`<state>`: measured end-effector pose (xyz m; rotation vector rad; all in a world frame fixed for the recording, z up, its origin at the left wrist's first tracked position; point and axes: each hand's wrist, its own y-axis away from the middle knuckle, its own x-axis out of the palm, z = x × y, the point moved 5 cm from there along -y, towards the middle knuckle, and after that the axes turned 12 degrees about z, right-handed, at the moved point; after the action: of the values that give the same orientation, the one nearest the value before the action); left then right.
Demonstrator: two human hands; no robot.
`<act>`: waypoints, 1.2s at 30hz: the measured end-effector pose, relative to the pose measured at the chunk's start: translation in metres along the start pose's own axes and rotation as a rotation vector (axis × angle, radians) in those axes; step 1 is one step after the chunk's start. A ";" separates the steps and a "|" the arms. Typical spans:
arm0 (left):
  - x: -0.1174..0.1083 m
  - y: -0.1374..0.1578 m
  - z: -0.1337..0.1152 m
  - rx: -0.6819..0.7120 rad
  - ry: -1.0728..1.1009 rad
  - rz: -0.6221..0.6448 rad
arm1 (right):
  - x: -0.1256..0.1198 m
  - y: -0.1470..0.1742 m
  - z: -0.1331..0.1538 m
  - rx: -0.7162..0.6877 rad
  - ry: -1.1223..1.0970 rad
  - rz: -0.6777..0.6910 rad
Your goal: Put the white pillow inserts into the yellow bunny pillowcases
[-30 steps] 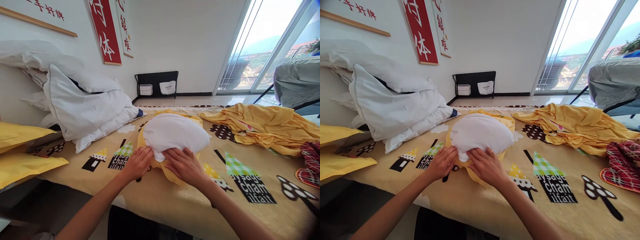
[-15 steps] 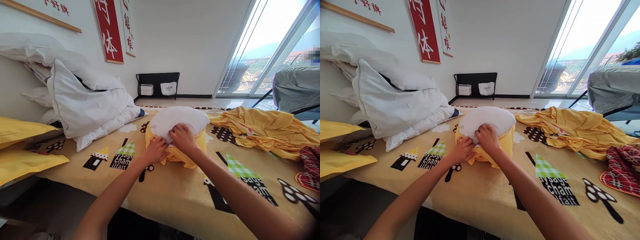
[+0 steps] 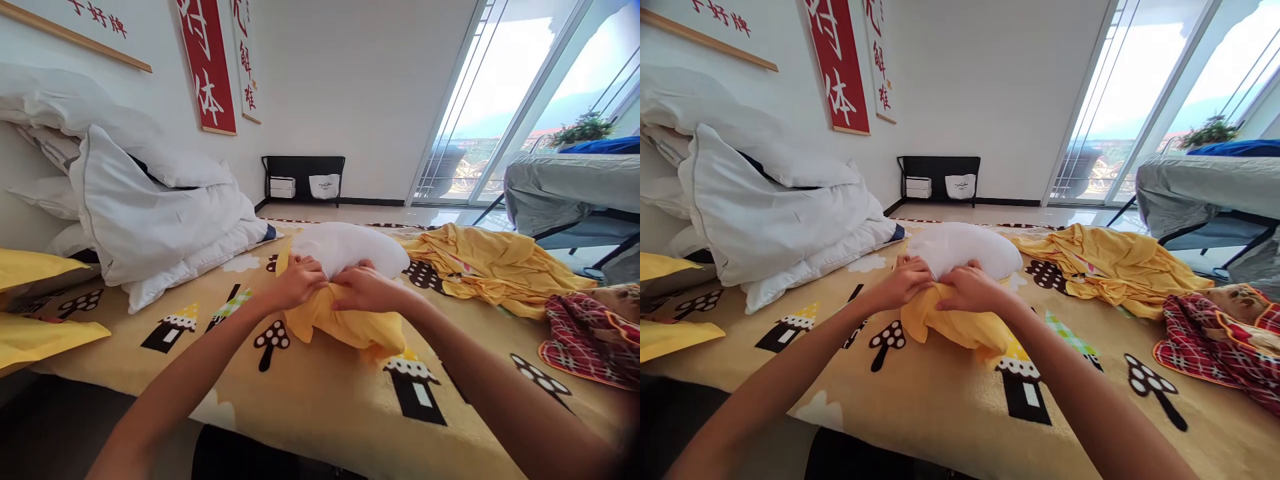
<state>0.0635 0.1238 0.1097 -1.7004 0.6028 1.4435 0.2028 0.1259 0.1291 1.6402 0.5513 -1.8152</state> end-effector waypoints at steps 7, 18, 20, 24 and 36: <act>-0.060 -0.007 0.001 0.025 0.187 0.089 | -0.013 -0.004 0.022 -0.063 -0.619 0.639; 0.028 0.068 -0.012 -0.041 0.202 0.428 | -0.027 -0.002 -0.086 0.137 -0.579 -0.364; 0.049 0.072 -0.014 -0.122 0.217 0.281 | 0.007 -0.014 -0.098 0.297 -0.442 -0.308; 0.054 0.062 -0.010 -0.207 0.262 0.073 | 0.069 -0.025 -0.092 0.326 -0.414 -0.145; -0.060 0.068 -0.016 0.072 0.254 -0.106 | 0.051 -0.018 0.036 -0.093 -0.053 -0.053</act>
<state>0.0059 0.0639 0.1492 -1.8438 0.6814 1.1280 0.1621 0.1059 0.0822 1.5239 0.6518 -1.8376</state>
